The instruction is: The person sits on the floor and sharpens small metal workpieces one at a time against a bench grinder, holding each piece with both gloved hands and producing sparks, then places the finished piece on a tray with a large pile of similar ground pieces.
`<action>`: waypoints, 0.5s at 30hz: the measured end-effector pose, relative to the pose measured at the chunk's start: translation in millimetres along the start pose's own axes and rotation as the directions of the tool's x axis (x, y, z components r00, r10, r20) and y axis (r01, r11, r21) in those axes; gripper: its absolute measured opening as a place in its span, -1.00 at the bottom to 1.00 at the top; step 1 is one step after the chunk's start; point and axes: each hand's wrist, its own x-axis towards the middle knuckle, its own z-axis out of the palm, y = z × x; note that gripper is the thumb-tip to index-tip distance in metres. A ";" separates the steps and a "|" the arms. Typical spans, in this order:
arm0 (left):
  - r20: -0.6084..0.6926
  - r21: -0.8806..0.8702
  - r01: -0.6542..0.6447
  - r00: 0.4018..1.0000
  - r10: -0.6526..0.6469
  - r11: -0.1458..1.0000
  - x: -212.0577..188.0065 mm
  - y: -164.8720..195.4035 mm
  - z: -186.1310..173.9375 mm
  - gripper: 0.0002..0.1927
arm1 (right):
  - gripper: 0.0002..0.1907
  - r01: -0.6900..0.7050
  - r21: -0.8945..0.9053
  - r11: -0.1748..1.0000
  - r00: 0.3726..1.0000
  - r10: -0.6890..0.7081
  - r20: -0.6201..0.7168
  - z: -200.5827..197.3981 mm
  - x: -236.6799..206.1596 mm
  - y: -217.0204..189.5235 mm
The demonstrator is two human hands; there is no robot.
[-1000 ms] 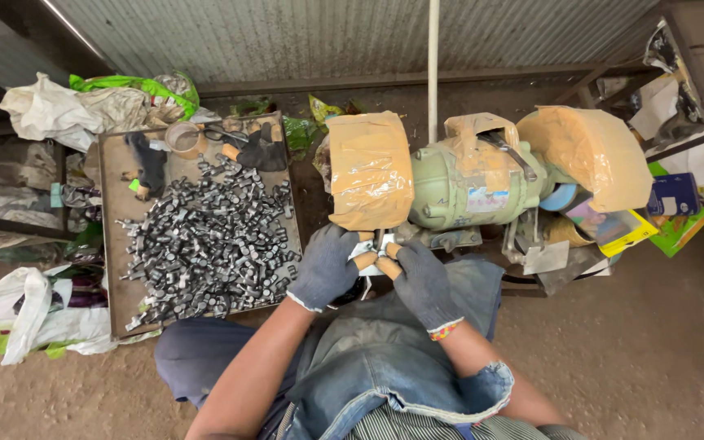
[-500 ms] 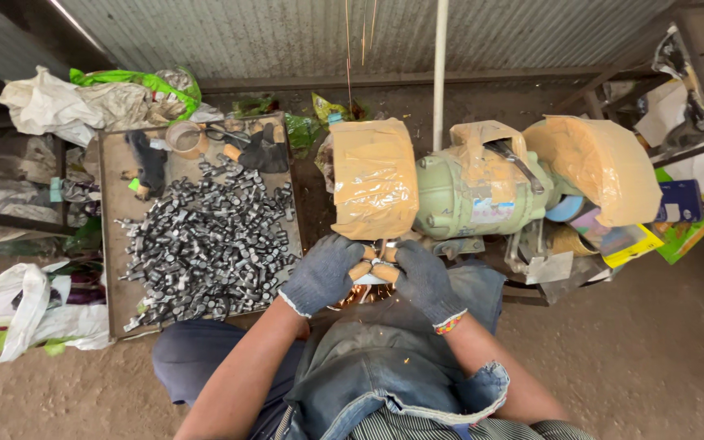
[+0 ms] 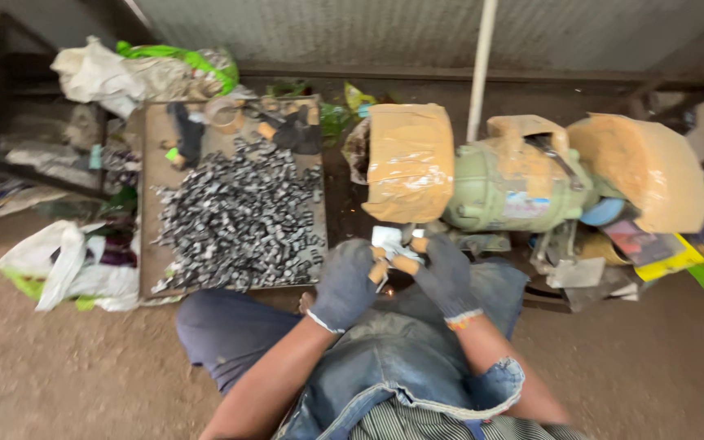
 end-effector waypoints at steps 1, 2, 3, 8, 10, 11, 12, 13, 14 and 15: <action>-0.031 -0.040 -0.083 0.996 0.082 0.996 -10.7 -0.8 3.1 -0.76 | -0.56 -0.019 0.012 1.000 0.997 0.018 0.073 -5.7 -10.8 -1.4; -0.064 -0.077 -0.166 0.985 0.161 0.983 -21.0 -1.9 5.4 -0.74 | -0.54 -0.039 0.021 0.999 0.988 0.035 0.148 -9.7 -20.7 -2.0; -0.101 -0.112 -0.250 0.966 0.239 0.962 -30.0 -3.4 7.4 -0.72 | -0.57 0.022 -0.007 1.000 0.981 -0.021 0.194 -10.1 -30.3 -2.4; 0.257 0.063 0.007 0.966 -0.023 0.998 -38.0 -26.2 3.4 -0.68 | -0.64 0.031 -0.164 0.986 0.943 0.026 0.331 17.7 -54.7 9.1; 0.293 0.306 0.200 0.910 -0.292 0.931 -31.2 -41.7 -3.7 -0.71 | -0.63 0.004 -0.098 0.995 0.951 0.026 0.308 27.5 -56.2 17.9; 0.234 0.446 0.259 0.890 -0.391 0.857 -26.7 -50.0 -7.4 -0.75 | -0.62 -0.010 -0.063 0.998 0.955 0.029 0.295 30.5 -57.1 21.4; 0.138 0.474 0.267 0.918 -0.370 0.839 -23.1 -57.8 -11.3 -0.70 | -0.61 -0.020 -0.069 0.997 0.950 0.040 0.309 31.5 -57.5 24.3; 0.047 0.500 0.275 0.938 -0.343 0.821 -21.1 -63.4 -13.6 -0.65 | -0.61 -0.034 -0.075 0.997 0.944 0.056 0.325 30.6 -56.9 23.3; 0.069 0.487 0.268 0.937 -0.343 0.831 -21.1 -66.7 -14.8 -0.67 | -0.61 -0.050 -0.083 0.995 0.937 0.076 0.341 28.7 -57.8 23.0; 0.084 0.473 0.263 0.936 -0.340 0.841 -18.7 -68.8 -16.5 -0.68 | -0.61 -0.039 -0.072 0.997 0.938 0.061 0.342 27.6 -59.5 24.6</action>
